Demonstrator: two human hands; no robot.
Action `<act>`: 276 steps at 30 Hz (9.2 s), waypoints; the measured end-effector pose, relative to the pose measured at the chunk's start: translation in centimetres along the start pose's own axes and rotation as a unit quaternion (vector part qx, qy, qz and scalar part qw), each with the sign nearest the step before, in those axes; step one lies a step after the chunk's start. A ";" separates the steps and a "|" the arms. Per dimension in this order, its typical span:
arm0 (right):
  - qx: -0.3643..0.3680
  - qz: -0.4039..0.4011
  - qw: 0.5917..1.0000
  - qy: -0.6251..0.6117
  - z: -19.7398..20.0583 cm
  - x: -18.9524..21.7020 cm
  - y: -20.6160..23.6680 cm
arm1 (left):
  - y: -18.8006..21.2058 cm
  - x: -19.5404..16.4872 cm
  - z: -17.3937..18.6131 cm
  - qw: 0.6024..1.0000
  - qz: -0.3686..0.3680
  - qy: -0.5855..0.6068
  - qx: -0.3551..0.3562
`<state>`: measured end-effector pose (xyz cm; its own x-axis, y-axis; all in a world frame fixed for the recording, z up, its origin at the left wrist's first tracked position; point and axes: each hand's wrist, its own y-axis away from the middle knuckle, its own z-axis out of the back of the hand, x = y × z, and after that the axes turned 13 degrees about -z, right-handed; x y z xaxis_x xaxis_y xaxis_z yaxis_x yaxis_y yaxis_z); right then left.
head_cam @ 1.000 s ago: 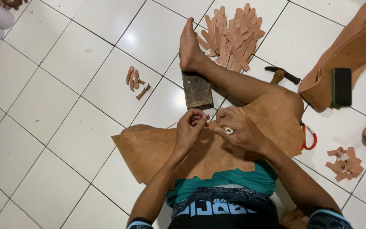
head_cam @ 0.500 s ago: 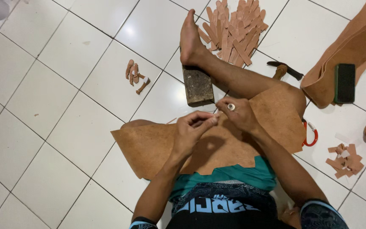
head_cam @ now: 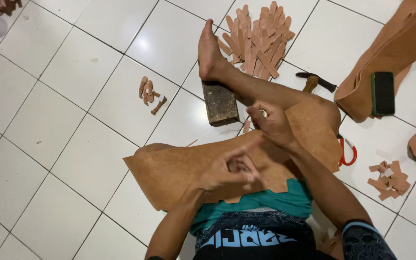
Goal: The person sits on the floor and assembles small tan-colored craft pieces by hand. They repeatedly pick up pieces, apply glue from a small tube, and press them together to form small structures.
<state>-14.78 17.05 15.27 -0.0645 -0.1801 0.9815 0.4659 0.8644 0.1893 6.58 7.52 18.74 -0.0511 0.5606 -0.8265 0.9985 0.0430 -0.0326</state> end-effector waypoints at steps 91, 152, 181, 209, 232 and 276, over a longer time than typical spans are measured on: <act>0.043 -0.017 0.966 0.255 -3.1 0.8 1.9 | 0.5 0.0 4.0 0.737 -0.272 -0.588 -0.194; -0.317 0.121 0.896 0.287 5.3 -1.8 -11.4 | -2.6 3.6 10.3 0.838 -0.093 -0.271 -0.464; -0.123 -0.284 0.928 0.208 -4.3 -10.5 -8.5 | -8.5 8.6 14.0 0.827 0.082 -0.331 -0.448; -0.035 -0.343 0.938 -0.028 -3.3 -14.8 -7.6 | -7.5 9.1 14.0 0.830 0.104 -0.393 -0.382; -0.035 -0.284 0.953 0.095 -4.4 -14.1 -5.5 | -6.5 10.2 14.6 0.908 0.044 -0.123 -0.397; 0.016 -0.220 0.975 0.023 -2.3 -16.3 -6.5 | -6.4 10.9 14.4 0.894 0.073 -0.273 -0.347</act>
<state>-14.78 13.26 -2.00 -0.2111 -0.5570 0.8032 0.3749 0.7128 0.5928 -0.13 1.43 1.86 0.2832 0.1229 -0.9512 0.7334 0.6113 0.2973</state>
